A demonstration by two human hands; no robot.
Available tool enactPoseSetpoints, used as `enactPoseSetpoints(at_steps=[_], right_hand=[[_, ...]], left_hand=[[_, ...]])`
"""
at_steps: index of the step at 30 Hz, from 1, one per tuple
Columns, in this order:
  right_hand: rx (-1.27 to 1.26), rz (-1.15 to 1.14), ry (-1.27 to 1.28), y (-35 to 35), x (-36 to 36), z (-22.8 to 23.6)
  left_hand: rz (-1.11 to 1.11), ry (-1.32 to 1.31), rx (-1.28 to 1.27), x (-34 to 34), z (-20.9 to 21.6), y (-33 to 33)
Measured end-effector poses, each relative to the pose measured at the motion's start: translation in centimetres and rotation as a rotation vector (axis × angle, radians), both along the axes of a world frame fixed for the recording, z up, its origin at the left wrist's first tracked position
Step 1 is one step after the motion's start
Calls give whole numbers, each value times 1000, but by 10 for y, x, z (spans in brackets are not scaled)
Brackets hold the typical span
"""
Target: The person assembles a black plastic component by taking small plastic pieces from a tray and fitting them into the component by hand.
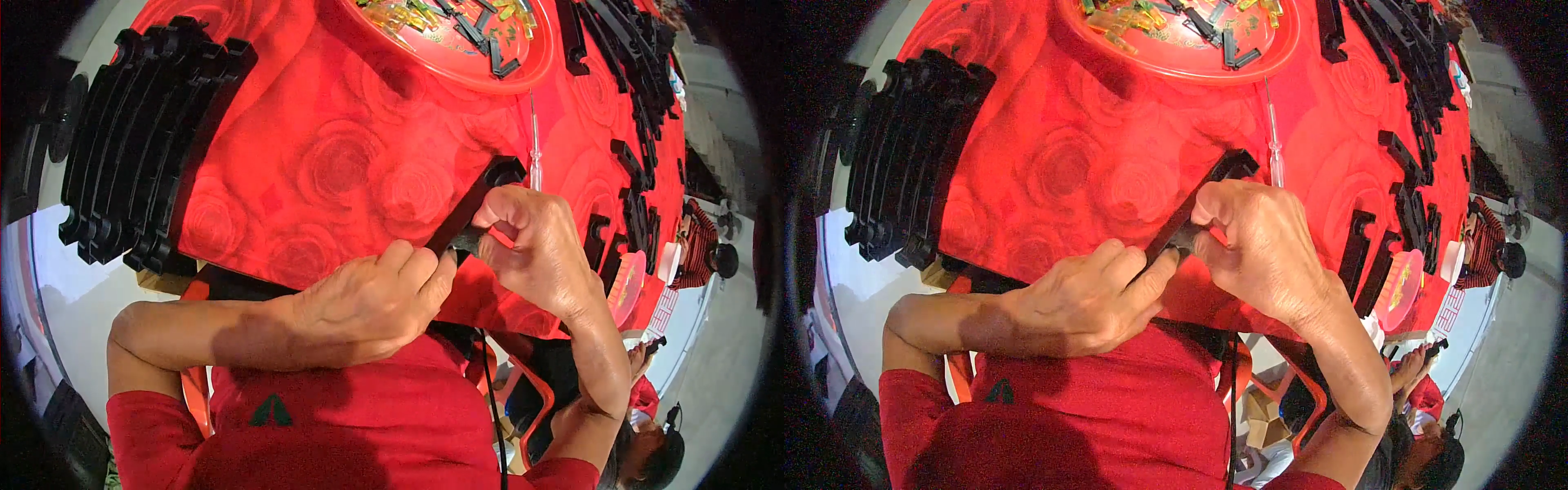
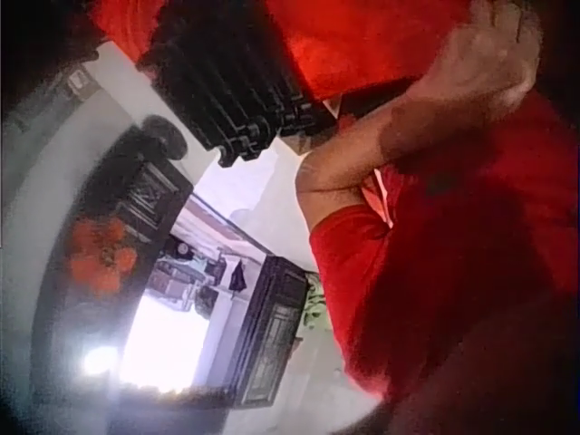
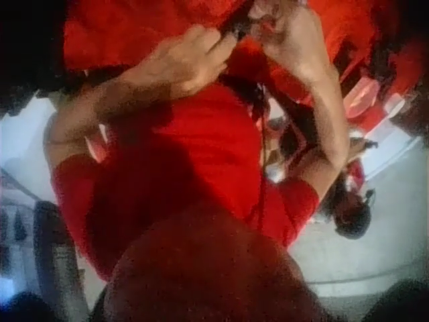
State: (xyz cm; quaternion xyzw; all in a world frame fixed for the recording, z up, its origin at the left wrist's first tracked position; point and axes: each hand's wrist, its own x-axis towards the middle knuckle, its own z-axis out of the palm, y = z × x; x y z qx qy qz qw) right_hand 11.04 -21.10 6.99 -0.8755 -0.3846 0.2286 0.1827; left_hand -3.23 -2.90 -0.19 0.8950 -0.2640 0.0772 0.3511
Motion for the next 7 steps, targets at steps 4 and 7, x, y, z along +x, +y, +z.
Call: enactPoseSetpoints(at_steps=[4,7], right_hand=[[-52,-65,88,0,4,1],[-40,-119,88,-2,2,-2]], left_hand=[[32,33,-18,5,1,0],[14,107,61,8,9,1]])
